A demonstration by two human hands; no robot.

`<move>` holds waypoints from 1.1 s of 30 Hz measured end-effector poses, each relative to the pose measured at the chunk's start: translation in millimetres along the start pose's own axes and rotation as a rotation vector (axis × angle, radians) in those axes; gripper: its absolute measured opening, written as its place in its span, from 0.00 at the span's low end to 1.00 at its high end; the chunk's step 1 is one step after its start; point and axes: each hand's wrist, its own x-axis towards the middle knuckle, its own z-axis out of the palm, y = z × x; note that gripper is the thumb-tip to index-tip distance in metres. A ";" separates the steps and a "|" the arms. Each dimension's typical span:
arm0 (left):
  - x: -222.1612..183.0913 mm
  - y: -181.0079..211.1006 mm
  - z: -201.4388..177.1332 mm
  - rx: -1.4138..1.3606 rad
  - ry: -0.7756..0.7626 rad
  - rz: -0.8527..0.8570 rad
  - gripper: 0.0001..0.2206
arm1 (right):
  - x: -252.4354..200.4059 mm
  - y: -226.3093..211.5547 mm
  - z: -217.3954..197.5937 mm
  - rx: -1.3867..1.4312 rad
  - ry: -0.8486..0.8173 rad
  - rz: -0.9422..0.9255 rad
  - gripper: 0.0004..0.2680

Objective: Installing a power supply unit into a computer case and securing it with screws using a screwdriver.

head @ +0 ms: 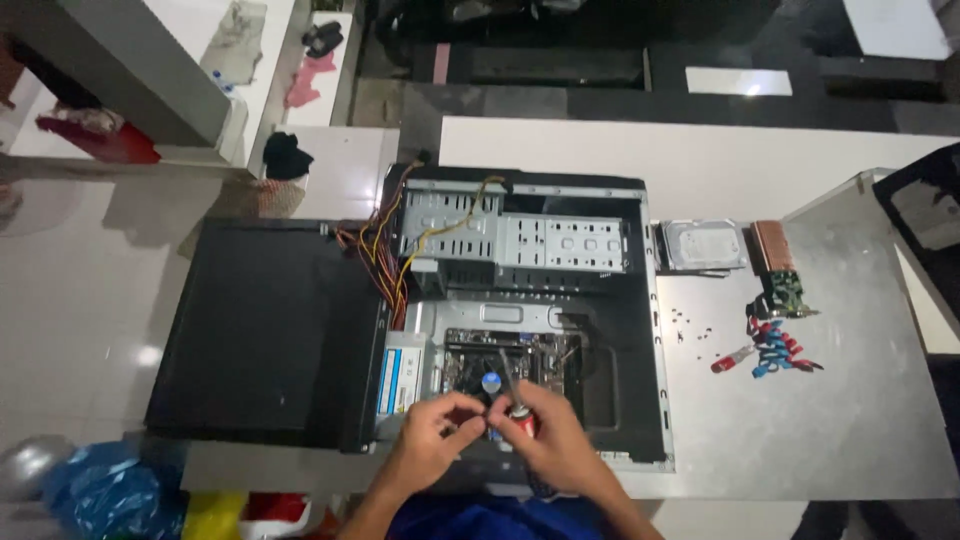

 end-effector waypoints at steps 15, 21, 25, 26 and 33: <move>8.3 0.3 -12.6 -0.103 -0.158 -0.002 0.11 | 7.3 12.5 11.8 0.168 -0.047 0.029 0.06; 9.3 -3.6 -13.5 -0.145 -0.175 -0.043 0.12 | 6.2 13.2 13.9 0.191 -0.062 0.101 0.06; 11.0 -9.8 -14.2 -0.189 -0.201 0.001 0.14 | 5.2 7.4 16.1 0.142 -0.037 0.039 0.05; 10.6 -10.2 -14.5 -0.206 -0.198 0.040 0.14 | 4.4 6.0 17.1 0.144 -0.037 0.069 0.05; 3.3 -13.3 -14.2 -0.208 -0.184 0.055 0.14 | 0.7 8.0 21.3 0.146 -0.056 -0.002 0.05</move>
